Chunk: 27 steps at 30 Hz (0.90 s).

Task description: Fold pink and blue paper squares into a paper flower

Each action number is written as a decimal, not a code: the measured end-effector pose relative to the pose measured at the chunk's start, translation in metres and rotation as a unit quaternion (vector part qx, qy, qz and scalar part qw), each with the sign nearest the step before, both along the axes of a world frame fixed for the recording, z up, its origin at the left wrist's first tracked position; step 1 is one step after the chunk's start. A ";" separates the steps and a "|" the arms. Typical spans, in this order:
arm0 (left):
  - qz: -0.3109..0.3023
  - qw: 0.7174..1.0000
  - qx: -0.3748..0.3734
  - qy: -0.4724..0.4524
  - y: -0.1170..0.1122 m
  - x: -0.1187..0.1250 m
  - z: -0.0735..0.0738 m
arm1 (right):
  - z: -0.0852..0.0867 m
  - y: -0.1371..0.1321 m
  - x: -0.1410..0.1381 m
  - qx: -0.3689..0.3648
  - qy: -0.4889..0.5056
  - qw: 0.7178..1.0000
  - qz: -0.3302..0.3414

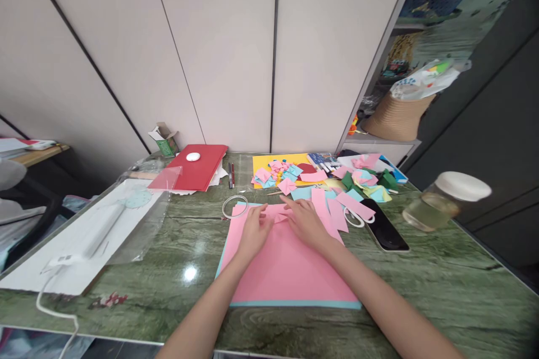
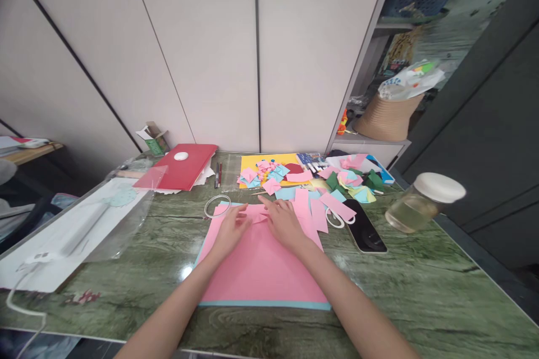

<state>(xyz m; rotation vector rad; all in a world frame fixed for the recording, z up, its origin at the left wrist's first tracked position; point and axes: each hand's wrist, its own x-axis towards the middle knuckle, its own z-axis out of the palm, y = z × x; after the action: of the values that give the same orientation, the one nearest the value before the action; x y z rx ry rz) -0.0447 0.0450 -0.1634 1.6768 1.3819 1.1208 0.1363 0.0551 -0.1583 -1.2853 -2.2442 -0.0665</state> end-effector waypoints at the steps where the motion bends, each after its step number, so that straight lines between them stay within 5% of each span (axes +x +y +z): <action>1: 0.000 1.000 -0.009 -0.019 0.001 0.000 -0.002 | -0.001 0.002 0.001 0.004 -0.005 1.000 0.004; 8: 0.038 0.985 -0.067 -0.153 0.004 0.003 -0.004 | -0.001 0.006 0.000 0.078 0.000 0.997 0.008; 15: 0.014 0.936 -0.205 -0.285 -0.025 0.023 0.019 | 0.014 -0.033 0.020 0.147 0.022 0.988 0.035; 16: -0.008 0.920 -0.236 -0.313 -0.031 0.026 0.023 | 0.017 -0.040 0.023 0.151 0.021 0.987 0.045; 18: -0.084 0.818 -0.360 -0.441 -0.039 0.031 0.030 | 0.023 -0.052 0.027 0.201 0.022 0.975 0.088; 20: -0.142 0.763 -0.409 -0.480 -0.044 0.034 0.033 | 0.028 -0.060 0.027 0.279 0.034 0.948 0.151; 23: -0.130 0.771 -0.390 -0.486 -0.044 0.034 0.033 | 0.028 -0.064 0.024 0.286 0.027 0.937 0.200; 25: -0.117 0.797 -0.367 -0.465 -0.041 0.032 0.032 | 0.025 -0.066 0.022 0.176 0.043 0.966 0.183; 27: -0.104 0.821 -0.351 -0.438 -0.039 0.030 0.031 | 0.023 -0.066 0.021 0.048 0.127 0.986 0.099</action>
<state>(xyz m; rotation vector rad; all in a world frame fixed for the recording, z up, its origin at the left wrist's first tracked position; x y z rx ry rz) -0.0147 0.0062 -0.1321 0.5966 0.7996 0.8939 0.1572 -0.0107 -0.1354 -0.9579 -2.1087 0.0583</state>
